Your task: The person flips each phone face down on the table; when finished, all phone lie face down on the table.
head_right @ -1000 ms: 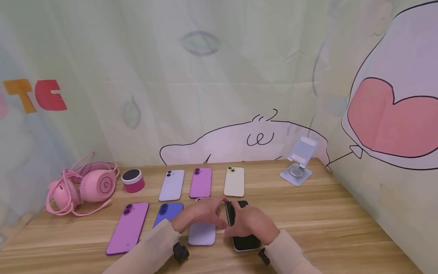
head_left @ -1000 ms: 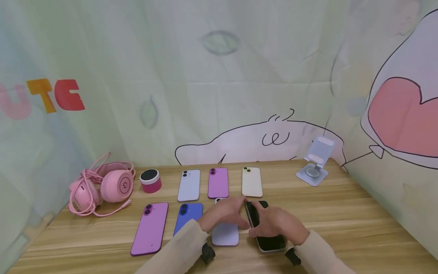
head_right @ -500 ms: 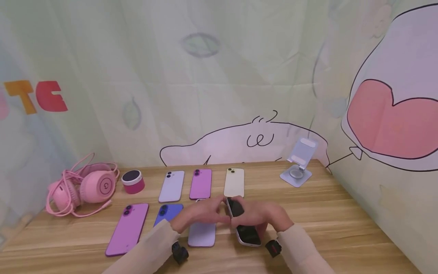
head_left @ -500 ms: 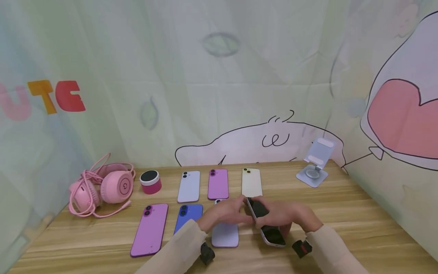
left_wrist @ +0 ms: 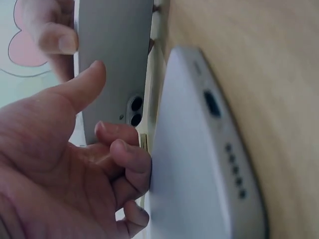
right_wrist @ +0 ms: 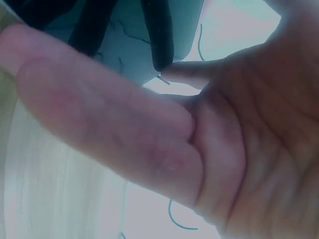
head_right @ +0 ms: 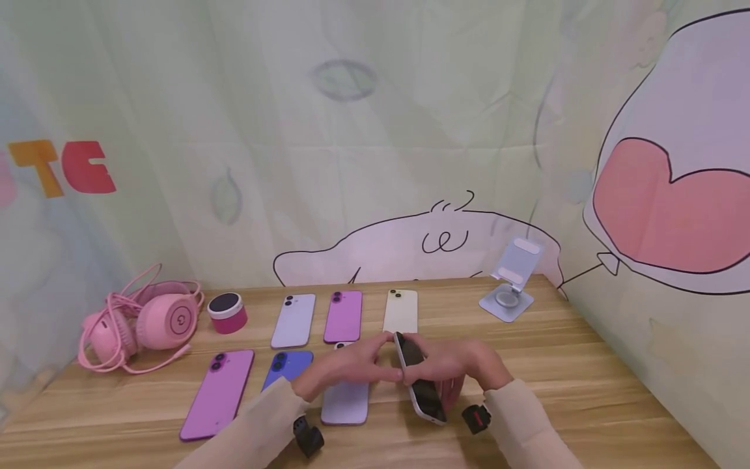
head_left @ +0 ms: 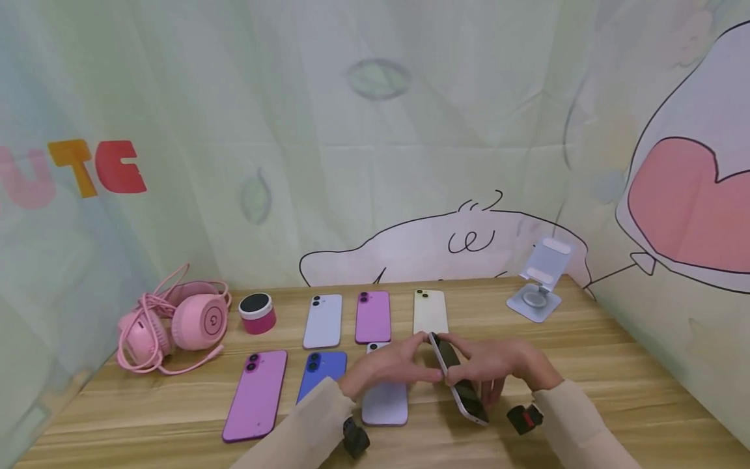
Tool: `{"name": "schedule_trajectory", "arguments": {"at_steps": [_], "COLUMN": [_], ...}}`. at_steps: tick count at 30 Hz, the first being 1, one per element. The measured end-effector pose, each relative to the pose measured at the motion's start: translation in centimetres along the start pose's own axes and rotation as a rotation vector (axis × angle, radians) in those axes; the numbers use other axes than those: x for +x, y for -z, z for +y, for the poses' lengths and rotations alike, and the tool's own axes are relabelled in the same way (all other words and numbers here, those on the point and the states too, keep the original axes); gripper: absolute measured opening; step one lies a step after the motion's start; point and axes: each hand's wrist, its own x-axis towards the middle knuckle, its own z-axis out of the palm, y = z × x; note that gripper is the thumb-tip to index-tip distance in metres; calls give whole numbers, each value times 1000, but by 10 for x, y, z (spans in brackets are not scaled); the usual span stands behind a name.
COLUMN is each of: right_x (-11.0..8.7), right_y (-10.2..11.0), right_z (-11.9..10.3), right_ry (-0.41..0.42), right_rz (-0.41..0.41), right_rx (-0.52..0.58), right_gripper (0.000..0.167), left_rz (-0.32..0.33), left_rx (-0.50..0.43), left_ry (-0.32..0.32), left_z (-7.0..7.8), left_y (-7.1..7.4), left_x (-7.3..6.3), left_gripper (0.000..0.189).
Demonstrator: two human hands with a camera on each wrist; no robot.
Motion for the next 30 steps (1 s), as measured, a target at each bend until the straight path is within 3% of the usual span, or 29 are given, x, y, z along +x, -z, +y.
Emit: {"name": "schedule_trajectory", "arguments": {"at_steps": [5, 14, 19, 24, 30], "right_x": [-3, -5, -6, -4, 0], "right_y": [3, 11, 17, 18, 18], "right_z": [0, 5, 8, 11, 17], "right_ry": [36, 79, 104, 167, 180], "right_rz": [-10, 0, 27, 50, 41], "right_rx": [16, 60, 102, 54, -38], "right_gripper": [94, 96, 93, 84, 71], "left_rz": [14, 34, 4, -39, -56], "left_rx": [36, -21, -30, 12, 40], "left_ry": [-55, -11, -32, -84, -66], "left_z": [3, 6, 4, 0, -1], "left_y": [-4, -4, -4, -6, -7], "left_x": [1, 1, 3, 6, 7], "left_gripper": [62, 65, 70, 77, 81]}}
